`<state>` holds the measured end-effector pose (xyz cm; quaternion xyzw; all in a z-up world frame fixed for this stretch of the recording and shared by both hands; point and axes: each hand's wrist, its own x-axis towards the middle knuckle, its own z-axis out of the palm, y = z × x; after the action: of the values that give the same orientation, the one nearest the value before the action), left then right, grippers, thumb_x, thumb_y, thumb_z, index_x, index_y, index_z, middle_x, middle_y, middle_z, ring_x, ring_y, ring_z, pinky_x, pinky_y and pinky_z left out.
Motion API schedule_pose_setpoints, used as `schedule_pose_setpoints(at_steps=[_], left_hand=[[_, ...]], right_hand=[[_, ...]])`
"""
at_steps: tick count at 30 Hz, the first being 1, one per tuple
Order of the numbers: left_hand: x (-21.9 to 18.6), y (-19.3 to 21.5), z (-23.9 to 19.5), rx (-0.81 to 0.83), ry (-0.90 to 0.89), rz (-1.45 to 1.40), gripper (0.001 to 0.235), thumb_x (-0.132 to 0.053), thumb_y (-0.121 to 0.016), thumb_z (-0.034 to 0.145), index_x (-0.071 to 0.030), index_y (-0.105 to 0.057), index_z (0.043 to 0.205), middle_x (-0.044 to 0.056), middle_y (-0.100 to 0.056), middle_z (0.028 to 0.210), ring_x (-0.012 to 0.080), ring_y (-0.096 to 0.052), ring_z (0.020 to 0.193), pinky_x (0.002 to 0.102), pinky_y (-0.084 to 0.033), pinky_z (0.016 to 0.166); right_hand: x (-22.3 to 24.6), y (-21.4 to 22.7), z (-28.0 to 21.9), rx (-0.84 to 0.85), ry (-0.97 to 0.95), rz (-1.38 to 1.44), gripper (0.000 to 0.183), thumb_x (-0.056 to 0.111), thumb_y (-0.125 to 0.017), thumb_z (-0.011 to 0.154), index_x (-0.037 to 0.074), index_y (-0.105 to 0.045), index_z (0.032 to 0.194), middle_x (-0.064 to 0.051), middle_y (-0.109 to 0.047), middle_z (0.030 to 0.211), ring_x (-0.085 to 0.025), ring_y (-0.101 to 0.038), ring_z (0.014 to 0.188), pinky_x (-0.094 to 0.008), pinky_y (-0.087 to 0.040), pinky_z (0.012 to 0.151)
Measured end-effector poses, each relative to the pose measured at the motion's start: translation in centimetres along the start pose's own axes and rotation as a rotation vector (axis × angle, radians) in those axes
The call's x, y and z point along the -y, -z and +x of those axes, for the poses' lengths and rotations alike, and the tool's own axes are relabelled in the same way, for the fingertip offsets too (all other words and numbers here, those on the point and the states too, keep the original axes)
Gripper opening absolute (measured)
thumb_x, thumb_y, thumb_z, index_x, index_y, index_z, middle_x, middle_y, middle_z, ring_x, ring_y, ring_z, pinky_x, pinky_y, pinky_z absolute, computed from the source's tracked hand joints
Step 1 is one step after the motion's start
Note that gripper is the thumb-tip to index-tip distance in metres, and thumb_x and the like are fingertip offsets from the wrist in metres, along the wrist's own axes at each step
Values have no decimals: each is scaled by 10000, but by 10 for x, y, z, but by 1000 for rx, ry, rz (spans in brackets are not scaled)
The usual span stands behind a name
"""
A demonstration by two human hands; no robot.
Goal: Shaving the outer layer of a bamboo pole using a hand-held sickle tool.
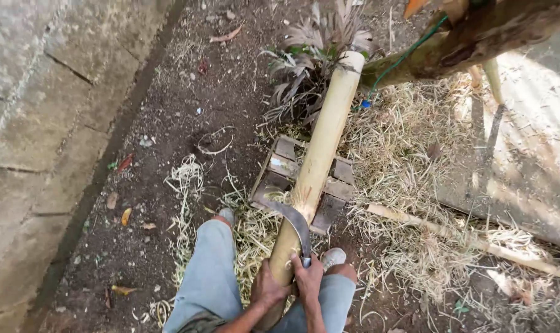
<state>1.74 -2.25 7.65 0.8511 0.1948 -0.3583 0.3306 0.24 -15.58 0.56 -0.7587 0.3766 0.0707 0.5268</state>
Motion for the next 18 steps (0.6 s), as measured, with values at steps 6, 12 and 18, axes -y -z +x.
schedule_pose_setpoints(at_steps=[6, 12, 18], left_hand=[[27, -11, 16, 0, -143, 10, 969, -455, -930, 552, -46, -449, 1287, 228, -664, 1157, 408, -683, 1043, 481, -566, 879], [46, -33, 23, -35, -167, 5, 1010, -472, -859, 562, -27, -407, 1348, 238, -665, 1146, 416, -701, 1017, 472, -587, 868], [54, -40, 32, -53, -214, 68, 1204, -579, -905, 538, 37, -347, 1408, 260, -618, 1203, 422, -674, 1069, 463, -574, 892]], right_hand=[[21, 0, -14, -71, 100, 52, 433, 379, -805, 788, -32, -695, 870, -63, -669, 634, -162, -595, 574, -369, -496, 575], [3, 0, -9, -63, 141, 28, 472, 428, -816, 794, -34, -727, 827, -49, -642, 626, -153, -558, 584, -361, -467, 566], [-5, 0, -3, -34, 98, -67, 525, 461, -816, 793, -52, -709, 819, -67, -620, 608, -159, -530, 561, -370, -454, 540]])
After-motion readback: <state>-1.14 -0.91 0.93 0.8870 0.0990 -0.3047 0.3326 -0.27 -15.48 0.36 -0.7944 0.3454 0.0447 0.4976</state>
